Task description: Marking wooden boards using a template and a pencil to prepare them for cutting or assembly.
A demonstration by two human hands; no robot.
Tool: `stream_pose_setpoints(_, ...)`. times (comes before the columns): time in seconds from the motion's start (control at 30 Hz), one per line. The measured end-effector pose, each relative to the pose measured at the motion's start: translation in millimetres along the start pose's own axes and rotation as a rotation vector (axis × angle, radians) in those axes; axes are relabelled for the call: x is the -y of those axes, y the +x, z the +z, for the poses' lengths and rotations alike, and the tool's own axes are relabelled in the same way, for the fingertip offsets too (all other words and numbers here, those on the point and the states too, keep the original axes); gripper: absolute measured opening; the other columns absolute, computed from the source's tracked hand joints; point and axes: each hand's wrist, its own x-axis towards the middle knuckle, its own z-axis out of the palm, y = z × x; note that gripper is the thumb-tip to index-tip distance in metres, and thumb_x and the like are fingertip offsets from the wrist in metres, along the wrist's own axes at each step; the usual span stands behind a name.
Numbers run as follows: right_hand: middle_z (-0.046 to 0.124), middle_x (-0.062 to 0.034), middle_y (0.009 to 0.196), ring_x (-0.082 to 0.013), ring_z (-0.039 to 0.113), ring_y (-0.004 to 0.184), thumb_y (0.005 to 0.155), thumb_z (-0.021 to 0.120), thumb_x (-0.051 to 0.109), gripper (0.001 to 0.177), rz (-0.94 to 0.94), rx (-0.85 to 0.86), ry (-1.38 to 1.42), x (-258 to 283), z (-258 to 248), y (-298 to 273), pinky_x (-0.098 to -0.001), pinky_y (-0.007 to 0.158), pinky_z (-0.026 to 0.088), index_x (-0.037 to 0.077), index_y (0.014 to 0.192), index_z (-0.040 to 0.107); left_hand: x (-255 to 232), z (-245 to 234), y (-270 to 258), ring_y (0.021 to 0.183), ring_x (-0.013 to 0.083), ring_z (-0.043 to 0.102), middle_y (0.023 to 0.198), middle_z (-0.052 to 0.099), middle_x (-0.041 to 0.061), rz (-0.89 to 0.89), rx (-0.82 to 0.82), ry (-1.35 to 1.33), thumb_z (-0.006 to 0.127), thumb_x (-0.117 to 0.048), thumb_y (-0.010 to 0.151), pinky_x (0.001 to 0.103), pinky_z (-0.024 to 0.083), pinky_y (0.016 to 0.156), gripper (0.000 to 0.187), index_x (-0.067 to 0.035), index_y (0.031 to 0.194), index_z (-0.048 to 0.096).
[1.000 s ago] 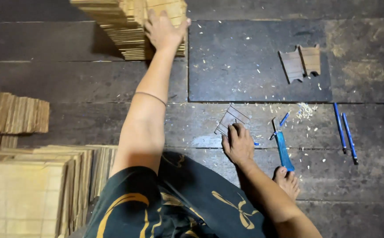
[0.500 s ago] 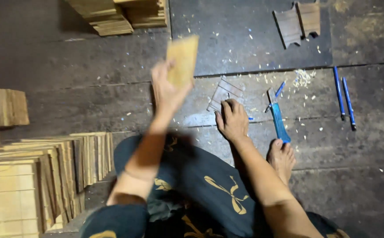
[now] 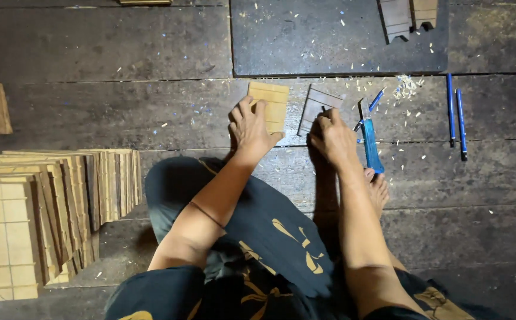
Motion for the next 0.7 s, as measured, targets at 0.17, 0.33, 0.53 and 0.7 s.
stream_pose_setpoints(0.17,0.053,-0.0079,0.129,-0.0477,0.071,0.093,0.083,0.080,0.030,0.051,-0.007,0.003,-0.004,0.5,-24.4,-5.6,-0.0589,0.081,0.058,0.011,0.128,0.066,8.6,-3.6,6.4,0.137,0.0456,0.031,0.151,0.024,0.013,0.047,0.092,0.004,0.098,-0.013,0.056,0.059,0.047,0.102,0.101,-0.017,0.141,0.045)
stream_pose_setpoints(0.33,0.052,-0.0095,0.130,-0.0512,0.070,0.095,0.086,0.078,0.028,0.050,-0.093,0.040,0.055,27.1,-36.5,0.2,-0.0616,0.081,0.057,0.012,0.131,0.063,3.5,-15.0,10.5,0.135,0.0454,0.038,0.145,0.031,0.016,0.086,0.023,-0.046,0.096,-0.008,0.060,0.057,0.050,0.103,0.097,-0.011,0.142,0.044)
stream_pose_setpoints(0.53,0.054,-0.0070,0.127,-0.0434,0.070,0.103,0.081,0.082,0.025,0.052,-0.258,0.090,0.033,65.4,-35.2,8.9,-0.0548,0.083,0.060,0.014,0.128,0.064,25.8,-2.5,31.4,0.133,0.0423,0.040,0.141,0.033,0.012,0.099,0.019,-0.062,0.100,-0.009,0.052,0.057,0.052,0.104,0.110,-0.018,0.144,0.042)
stream_pose_setpoints(0.7,0.053,-0.0044,0.121,-0.0362,0.068,0.103,0.076,0.084,0.025,0.057,-0.359,0.033,-0.002,72.2,-6.2,24.3,-0.0508,0.079,0.061,0.016,0.128,0.063,42.3,-25.0,38.1,0.129,0.0424,0.055,0.134,0.051,0.016,-0.035,0.090,-0.210,0.077,0.002,0.083,0.059,0.049,0.103,0.084,-0.022,0.152,0.035)
